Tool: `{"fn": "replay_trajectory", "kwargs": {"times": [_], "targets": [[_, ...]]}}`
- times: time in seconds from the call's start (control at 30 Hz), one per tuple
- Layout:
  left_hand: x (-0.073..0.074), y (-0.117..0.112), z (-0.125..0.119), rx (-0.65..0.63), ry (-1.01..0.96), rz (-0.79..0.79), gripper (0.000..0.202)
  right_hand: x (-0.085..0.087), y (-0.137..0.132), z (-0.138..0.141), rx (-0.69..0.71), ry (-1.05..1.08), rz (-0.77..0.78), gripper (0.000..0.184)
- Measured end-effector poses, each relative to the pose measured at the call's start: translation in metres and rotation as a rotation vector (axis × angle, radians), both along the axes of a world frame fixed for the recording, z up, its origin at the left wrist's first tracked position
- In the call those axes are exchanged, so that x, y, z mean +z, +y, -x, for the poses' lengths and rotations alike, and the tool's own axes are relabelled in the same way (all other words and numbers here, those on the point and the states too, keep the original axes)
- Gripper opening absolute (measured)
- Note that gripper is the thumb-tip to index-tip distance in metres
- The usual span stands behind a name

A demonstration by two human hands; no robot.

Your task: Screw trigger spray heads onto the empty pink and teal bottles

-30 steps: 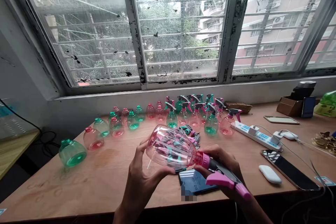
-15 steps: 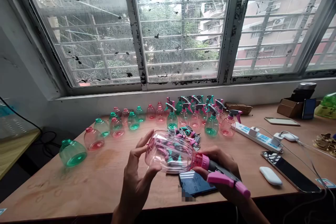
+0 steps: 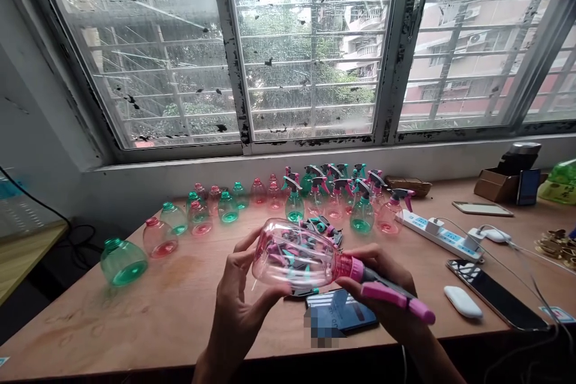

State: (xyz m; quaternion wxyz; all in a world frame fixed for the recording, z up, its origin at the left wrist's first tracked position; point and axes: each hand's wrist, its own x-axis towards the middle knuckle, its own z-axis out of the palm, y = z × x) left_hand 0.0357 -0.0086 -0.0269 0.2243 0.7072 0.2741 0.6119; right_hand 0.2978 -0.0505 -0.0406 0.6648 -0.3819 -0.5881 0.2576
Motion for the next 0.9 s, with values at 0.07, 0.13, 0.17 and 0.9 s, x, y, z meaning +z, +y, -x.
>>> {"fn": "replay_trajectory", "kwargs": {"times": [0.07, 0.13, 0.17, 0.9], "targets": [[0.0, 0.005, 0.0, 0.015, 0.062, -0.134, 0.047, 0.002, 0.002, 0.004, 0.137, 0.143, 0.085, 0.025], [0.0, 0.009, 0.001, 0.063, 0.129, -0.271, 0.054, 0.003, 0.003, 0.009, 0.267, 0.264, 0.159, 0.028], [0.001, 0.01, 0.001, 0.094, 0.158, -0.304, 0.059, 0.003, 0.004, 0.011, 0.285, 0.286, 0.175, 0.03], [-0.001, 0.012, 0.01, 0.046, 0.172, 0.029, 0.047, -0.001, 0.003, 0.002, 0.036, -0.168, -0.048, 0.038]]}}
